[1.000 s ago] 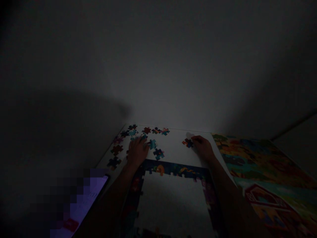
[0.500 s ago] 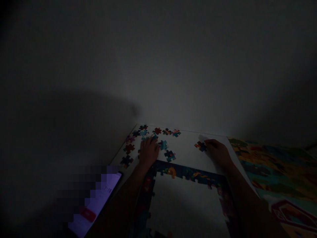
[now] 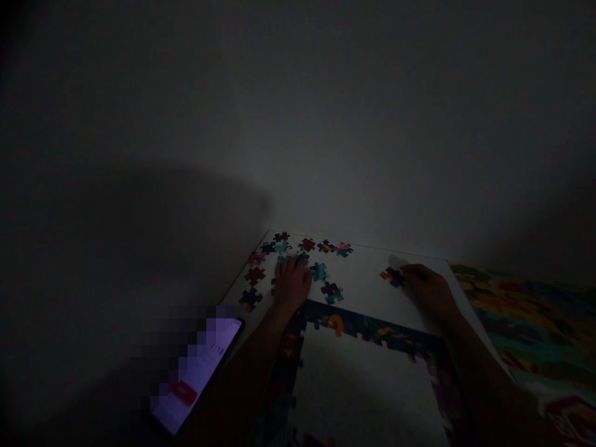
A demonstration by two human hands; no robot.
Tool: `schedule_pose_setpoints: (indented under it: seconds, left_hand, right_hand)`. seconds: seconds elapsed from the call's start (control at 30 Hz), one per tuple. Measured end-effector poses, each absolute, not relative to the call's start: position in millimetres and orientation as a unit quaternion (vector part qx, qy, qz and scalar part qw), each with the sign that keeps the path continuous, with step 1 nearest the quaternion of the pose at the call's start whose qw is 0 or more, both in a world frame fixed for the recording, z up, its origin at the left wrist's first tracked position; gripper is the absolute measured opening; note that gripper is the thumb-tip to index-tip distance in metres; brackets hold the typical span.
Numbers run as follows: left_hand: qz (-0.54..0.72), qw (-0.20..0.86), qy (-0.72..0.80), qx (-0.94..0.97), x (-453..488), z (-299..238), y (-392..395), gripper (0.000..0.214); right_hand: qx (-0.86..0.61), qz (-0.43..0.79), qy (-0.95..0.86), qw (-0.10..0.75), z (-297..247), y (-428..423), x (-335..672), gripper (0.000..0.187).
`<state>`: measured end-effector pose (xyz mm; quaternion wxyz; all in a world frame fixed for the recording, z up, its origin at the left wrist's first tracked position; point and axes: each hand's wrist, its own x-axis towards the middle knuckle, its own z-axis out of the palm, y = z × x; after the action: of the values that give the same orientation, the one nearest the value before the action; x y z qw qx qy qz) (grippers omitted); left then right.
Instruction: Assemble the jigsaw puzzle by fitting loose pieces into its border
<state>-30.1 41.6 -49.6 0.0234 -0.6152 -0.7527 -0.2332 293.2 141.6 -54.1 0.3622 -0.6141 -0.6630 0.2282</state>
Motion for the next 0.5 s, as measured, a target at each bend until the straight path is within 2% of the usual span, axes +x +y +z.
schedule_pose_setpoints:
  seconds: [0.5]
  left_hand:
    - [-0.243, 0.012, -0.748, -0.617, -29.4, -43.8, 40.2, 0.036]
  right_hand:
    - [-0.606, 0.239, -0.660, 0.374, -56.0, 142.3, 294.2, 0.034]
